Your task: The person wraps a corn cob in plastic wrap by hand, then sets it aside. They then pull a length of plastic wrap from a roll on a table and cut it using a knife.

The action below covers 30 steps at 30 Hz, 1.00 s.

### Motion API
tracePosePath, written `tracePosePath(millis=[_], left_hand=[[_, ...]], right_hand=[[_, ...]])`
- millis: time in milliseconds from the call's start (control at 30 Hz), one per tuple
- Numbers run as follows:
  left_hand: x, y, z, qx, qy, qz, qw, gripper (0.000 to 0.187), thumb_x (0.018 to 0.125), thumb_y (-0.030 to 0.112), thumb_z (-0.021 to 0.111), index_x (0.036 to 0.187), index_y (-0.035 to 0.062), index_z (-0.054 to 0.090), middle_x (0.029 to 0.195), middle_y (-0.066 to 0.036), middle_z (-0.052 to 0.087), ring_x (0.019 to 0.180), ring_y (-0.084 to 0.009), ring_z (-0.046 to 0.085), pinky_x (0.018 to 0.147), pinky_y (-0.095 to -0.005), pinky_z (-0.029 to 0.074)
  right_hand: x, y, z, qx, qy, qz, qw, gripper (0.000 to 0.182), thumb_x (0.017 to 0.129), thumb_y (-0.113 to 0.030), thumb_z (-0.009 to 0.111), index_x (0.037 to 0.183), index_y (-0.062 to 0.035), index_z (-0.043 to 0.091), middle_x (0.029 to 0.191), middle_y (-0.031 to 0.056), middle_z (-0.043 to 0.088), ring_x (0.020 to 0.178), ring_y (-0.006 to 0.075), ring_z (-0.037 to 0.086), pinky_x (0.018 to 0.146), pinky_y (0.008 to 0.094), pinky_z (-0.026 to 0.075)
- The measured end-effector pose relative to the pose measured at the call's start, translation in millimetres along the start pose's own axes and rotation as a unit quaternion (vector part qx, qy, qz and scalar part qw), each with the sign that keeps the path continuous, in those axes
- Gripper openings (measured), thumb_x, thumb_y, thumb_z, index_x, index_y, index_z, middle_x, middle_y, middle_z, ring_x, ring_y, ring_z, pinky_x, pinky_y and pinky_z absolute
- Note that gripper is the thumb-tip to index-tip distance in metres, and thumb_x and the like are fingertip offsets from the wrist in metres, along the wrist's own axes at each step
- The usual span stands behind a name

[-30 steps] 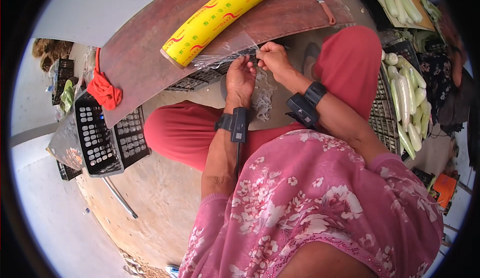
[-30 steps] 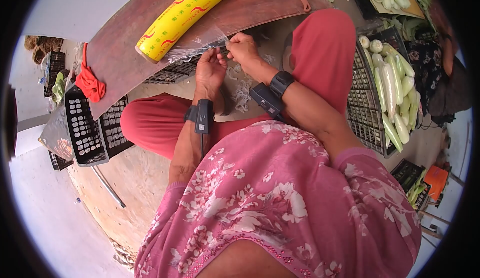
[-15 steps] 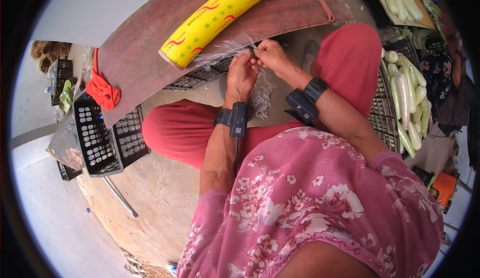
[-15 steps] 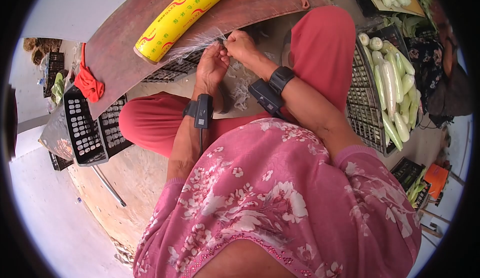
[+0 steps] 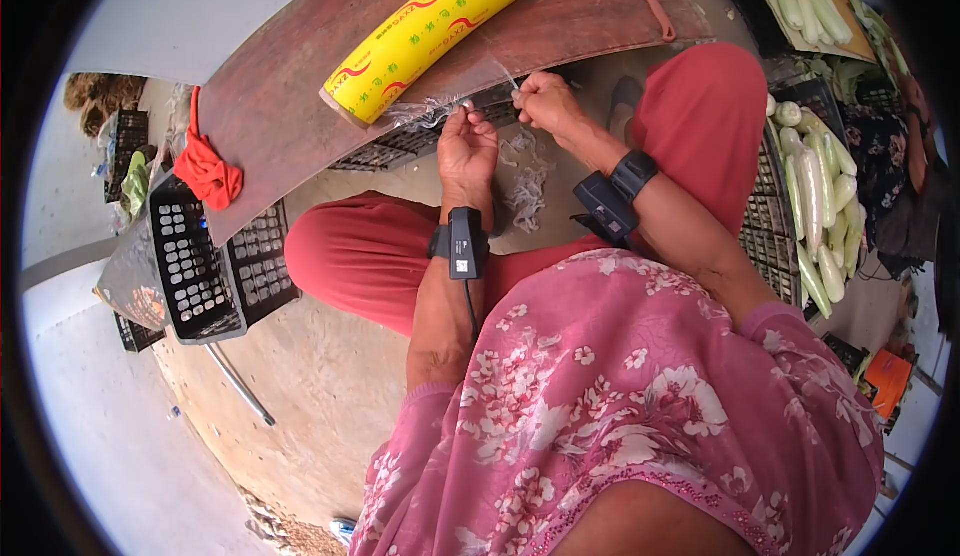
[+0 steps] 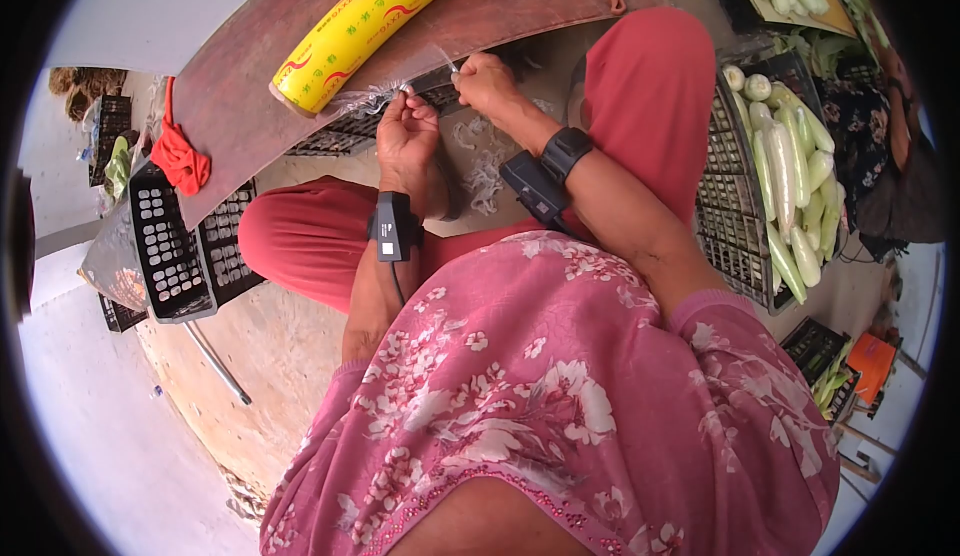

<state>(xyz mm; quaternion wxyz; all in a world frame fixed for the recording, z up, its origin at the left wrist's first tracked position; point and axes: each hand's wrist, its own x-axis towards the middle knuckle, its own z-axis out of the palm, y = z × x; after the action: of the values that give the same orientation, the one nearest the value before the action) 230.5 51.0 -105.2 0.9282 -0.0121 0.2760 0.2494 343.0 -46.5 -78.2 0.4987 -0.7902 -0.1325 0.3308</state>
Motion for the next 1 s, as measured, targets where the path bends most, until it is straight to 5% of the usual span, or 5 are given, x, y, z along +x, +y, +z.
tracePosePath(millis=[267,367,667,867,1000], left_hand=[[-13.1,14.9,-0.5,-0.039,-0.006,0.018,0.999,0.005,0.088,0.006,0.05,0.086,0.0014,0.051,0.075,-0.006,0.055,0.063,-0.0146,0.049,0.054,-0.0259,0.039],[-16.0,19.9,0.9,-0.049,-0.009,0.029,0.998,0.005,0.088,0.005,0.05,0.085,0.0007,0.05,0.073,-0.006,0.053,0.062,-0.0144,0.048,0.054,-0.0255,0.039],[-5.2,22.3,-17.5,-0.006,0.014,-0.013,1.0,0.003,0.089,0.004,0.051,0.09,0.0017,0.05,0.073,-0.005,0.051,0.06,-0.0127,0.046,0.051,-0.0228,0.039],[-7.2,20.7,-16.0,-0.025,0.012,0.001,1.0,0.006,0.091,0.004,0.047,0.095,-0.0002,0.048,0.074,-0.007,0.051,0.06,-0.0137,0.048,0.052,-0.0229,0.041],[-8.9,21.0,-17.1,-0.034,0.035,0.023,0.999,0.007,0.092,0.003,0.045,0.096,-0.0019,0.047,0.078,-0.011,0.055,0.066,-0.0151,0.054,0.054,-0.0231,0.042]], right_hand=[[2.2,2.9,0.2,-0.005,0.0,-0.001,1.0,0.012,0.086,-0.014,0.056,0.078,-0.005,0.056,0.075,0.0036,0.061,0.059,0.0088,0.054,0.05,0.0248,0.043],[5.3,8.7,2.6,0.031,0.025,-0.021,0.999,0.014,0.079,-0.016,0.062,0.075,-0.0029,0.058,0.064,0.0068,0.059,0.055,0.0137,0.057,0.048,0.0302,0.043],[-1.6,-2.1,-0.5,0.126,0.01,0.011,0.992,0.008,0.08,-0.007,0.058,0.079,0.0003,0.056,0.072,0.0074,0.06,0.057,0.0145,0.059,0.046,0.0269,0.044],[1.8,6.9,5.3,0.437,-0.058,0.042,0.897,0.004,0.082,0.0,0.055,0.081,0.0022,0.053,0.082,0.0133,0.061,0.07,0.021,0.063,0.058,0.0287,0.048],[3.6,12.9,8.1,0.531,-0.073,0.095,0.839,0.006,0.083,0.001,0.055,0.088,-0.0002,0.053,0.085,0.013,0.061,0.078,0.0228,0.062,0.066,0.0305,0.048]])
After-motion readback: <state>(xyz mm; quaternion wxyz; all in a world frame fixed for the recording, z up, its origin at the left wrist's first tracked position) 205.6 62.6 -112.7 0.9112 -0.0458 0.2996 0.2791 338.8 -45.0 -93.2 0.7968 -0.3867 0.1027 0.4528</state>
